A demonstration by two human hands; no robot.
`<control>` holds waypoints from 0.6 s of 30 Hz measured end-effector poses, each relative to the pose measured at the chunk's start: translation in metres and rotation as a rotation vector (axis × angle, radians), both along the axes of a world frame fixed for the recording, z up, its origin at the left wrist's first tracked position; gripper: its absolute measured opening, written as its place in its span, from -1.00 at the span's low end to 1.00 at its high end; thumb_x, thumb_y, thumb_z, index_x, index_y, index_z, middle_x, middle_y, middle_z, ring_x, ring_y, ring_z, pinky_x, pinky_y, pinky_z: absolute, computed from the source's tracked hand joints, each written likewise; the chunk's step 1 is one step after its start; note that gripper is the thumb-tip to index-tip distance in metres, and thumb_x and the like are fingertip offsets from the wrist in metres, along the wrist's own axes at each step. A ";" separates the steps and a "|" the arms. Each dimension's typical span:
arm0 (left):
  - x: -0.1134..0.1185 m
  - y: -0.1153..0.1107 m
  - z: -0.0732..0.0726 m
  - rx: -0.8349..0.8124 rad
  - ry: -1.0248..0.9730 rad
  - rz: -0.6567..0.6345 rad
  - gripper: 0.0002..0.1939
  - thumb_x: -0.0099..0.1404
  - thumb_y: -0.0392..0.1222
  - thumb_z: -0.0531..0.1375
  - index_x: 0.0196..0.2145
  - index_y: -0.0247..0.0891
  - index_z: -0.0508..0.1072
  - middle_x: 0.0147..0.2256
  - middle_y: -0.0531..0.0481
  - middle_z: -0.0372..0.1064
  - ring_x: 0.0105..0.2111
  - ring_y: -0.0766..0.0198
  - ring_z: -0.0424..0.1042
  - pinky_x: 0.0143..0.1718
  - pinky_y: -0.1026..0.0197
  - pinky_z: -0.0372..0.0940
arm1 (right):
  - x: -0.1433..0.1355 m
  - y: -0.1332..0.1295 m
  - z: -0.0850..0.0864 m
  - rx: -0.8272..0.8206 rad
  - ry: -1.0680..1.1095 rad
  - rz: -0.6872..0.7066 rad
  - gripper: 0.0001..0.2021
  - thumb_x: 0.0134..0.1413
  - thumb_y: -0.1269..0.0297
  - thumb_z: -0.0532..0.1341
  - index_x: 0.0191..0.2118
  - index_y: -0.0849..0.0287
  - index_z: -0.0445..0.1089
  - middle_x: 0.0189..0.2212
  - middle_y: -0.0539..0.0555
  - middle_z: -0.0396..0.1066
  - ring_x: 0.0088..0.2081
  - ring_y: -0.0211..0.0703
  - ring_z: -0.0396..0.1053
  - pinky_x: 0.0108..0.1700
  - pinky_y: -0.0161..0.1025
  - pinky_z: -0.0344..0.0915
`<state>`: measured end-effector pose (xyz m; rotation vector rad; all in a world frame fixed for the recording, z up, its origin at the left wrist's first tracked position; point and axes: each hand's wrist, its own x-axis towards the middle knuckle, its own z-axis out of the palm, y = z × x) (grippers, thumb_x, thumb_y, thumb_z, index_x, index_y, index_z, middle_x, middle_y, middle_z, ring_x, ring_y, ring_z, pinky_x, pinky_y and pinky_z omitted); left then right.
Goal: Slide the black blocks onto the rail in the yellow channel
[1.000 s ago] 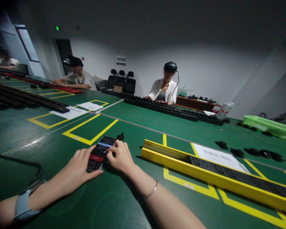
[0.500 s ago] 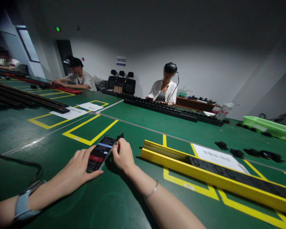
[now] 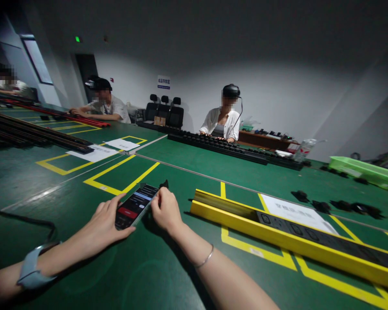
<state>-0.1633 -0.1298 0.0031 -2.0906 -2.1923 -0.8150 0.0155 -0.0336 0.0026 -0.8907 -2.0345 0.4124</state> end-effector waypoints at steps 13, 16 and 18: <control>-0.012 0.012 0.002 -0.034 -0.083 0.027 -0.15 -0.05 0.01 0.22 0.15 -0.36 0.07 -0.10 -0.21 0.26 -0.06 -0.08 0.20 -0.02 -0.04 0.15 | 0.001 -0.002 0.003 -0.003 -0.013 0.001 -0.89 0.13 0.33 -0.02 -0.43 0.10 0.09 -0.48 -0.06 0.19 -0.42 -0.23 0.16 -0.34 -0.30 0.07; -0.019 0.017 0.002 -0.014 -0.054 0.020 -0.16 -0.03 0.00 0.21 0.17 -0.35 0.05 -0.08 -0.22 0.26 -0.05 -0.07 0.20 -0.01 -0.03 0.15 | 0.001 -0.002 0.003 -0.007 -0.015 -0.003 -0.90 0.11 0.35 -0.03 -0.42 0.10 0.10 -0.48 -0.05 0.19 -0.42 -0.23 0.16 -0.34 -0.30 0.07; -0.026 0.022 0.002 0.019 -0.024 0.028 -0.16 -0.02 -0.01 0.20 0.17 -0.34 0.04 -0.07 -0.22 0.26 -0.03 -0.06 0.20 0.00 -0.02 0.13 | 0.001 -0.002 0.003 -0.010 -0.016 -0.005 -0.91 0.10 0.35 -0.03 -0.42 0.10 0.11 -0.48 -0.05 0.20 -0.42 -0.22 0.16 -0.34 -0.30 0.08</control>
